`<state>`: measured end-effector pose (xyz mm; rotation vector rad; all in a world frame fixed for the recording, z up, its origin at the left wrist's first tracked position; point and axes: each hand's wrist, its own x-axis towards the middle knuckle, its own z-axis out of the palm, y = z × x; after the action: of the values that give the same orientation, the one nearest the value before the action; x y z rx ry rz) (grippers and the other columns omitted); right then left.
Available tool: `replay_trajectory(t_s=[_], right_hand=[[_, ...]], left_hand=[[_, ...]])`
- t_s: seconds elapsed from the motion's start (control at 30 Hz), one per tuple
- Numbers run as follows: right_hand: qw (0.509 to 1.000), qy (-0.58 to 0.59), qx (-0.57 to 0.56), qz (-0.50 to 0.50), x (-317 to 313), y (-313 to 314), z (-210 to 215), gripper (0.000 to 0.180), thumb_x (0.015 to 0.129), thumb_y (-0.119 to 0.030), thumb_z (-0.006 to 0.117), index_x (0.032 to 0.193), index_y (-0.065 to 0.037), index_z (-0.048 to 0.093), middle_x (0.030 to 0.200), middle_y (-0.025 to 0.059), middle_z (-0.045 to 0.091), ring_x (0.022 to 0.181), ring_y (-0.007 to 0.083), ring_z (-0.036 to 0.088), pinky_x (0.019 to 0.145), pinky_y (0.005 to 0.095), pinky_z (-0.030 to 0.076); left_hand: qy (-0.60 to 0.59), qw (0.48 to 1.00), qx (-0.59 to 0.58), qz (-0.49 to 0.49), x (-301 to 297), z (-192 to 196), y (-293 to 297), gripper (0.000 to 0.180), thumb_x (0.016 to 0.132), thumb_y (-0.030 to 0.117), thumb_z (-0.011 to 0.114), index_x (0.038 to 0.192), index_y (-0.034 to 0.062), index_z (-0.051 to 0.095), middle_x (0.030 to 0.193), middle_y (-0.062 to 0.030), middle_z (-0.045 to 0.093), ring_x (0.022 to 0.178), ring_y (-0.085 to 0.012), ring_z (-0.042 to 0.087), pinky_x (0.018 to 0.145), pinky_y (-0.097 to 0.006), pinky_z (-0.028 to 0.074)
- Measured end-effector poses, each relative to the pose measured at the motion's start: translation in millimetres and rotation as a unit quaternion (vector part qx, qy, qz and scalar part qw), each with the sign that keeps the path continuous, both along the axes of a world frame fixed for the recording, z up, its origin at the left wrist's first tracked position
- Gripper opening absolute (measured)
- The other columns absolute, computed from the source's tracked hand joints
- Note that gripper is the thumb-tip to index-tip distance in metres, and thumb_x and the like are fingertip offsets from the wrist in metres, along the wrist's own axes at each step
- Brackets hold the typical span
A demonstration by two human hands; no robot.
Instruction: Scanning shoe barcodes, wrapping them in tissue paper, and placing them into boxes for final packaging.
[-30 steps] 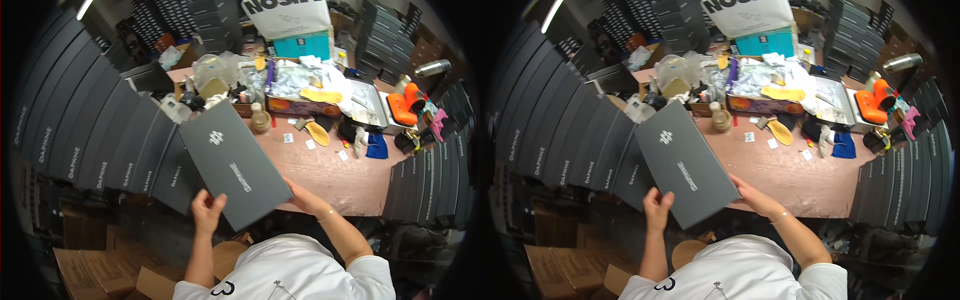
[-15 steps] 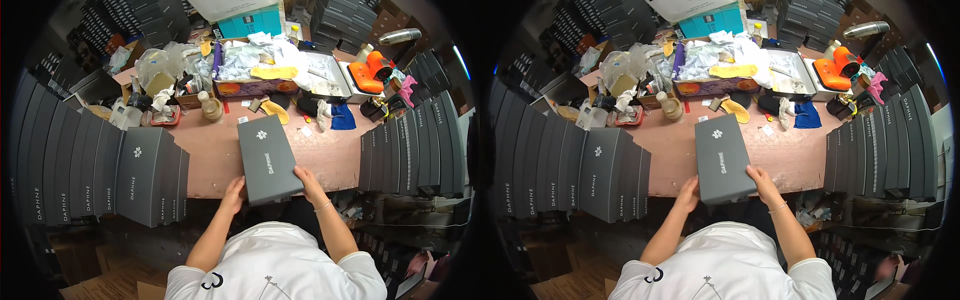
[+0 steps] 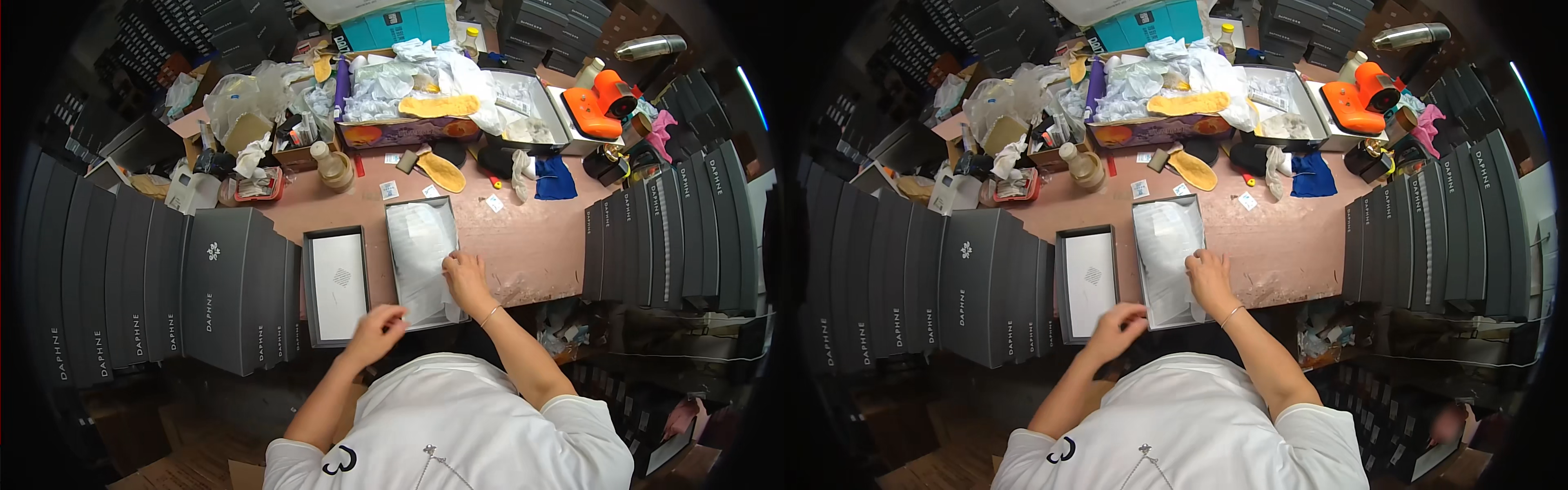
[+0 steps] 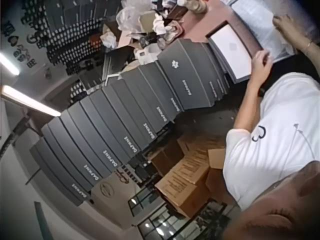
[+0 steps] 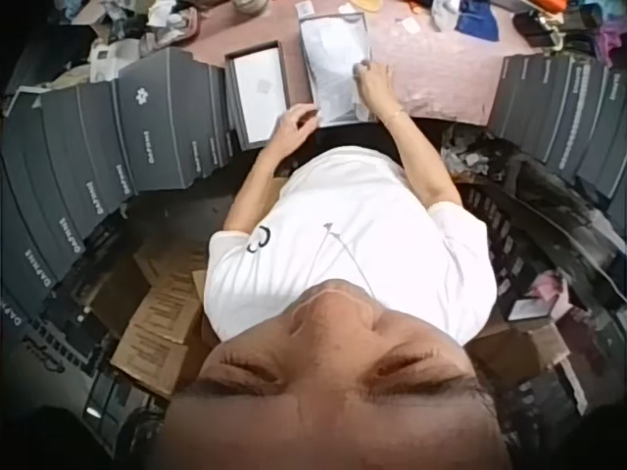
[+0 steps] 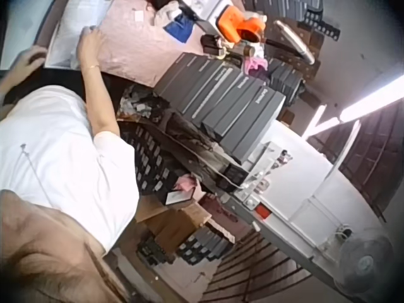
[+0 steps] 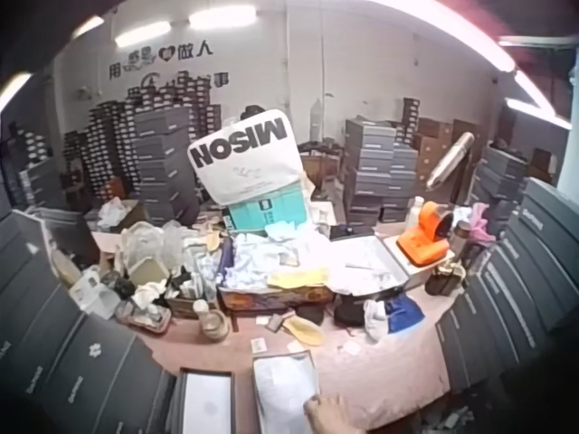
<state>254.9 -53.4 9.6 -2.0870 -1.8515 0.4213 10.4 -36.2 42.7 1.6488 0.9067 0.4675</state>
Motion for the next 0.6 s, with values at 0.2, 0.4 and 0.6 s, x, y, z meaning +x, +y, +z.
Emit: replay_trajectory(t_s=[0.2,0.4,0.6], right_hand=[[0.922,0.209,0.123,0.303,-116.4,25.1,46.8,0.034,0.083,-0.014,0.058,0.115,-0.004,0.055,0.127,0.0195,0.051,0.108,0.0354,0.056,0.091,0.0396,0.047],[0.954,0.264,0.1,0.101,-49.4,-0.9,50.3,0.035,0.083,-0.009,0.06,0.117,-0.002,0.056,0.105,0.0199,0.061,0.099,0.0353,0.059,0.082,0.041,0.05],[0.996,0.037,-0.077,0.026,-55.5,8.2,-84.4,0.037,0.078,-0.014,0.061,0.109,0.005,0.057,0.097,0.0238,0.062,0.084,0.039,0.061,0.069,0.0416,0.051]], left_hand=[[-0.105,0.98,0.149,-0.079,114.7,-67.4,-19.4,0.028,0.087,0.015,0.061,0.11,0.0,0.059,0.102,-0.0135,0.062,0.086,-0.0268,0.062,0.081,-0.034,0.05],[-0.163,0.827,-0.249,0.477,18.9,-122.6,72.3,0.038,0.096,0.021,0.053,0.126,0.0,0.047,0.111,-0.0082,0.057,0.097,-0.0154,0.056,0.084,-0.03,0.046],[-0.143,0.934,-0.122,0.302,31.5,-78.1,10.2,0.052,0.095,0.026,0.056,0.135,-0.0007,0.036,0.132,-0.0138,0.044,0.119,-0.0219,0.046,0.099,-0.037,0.039]])
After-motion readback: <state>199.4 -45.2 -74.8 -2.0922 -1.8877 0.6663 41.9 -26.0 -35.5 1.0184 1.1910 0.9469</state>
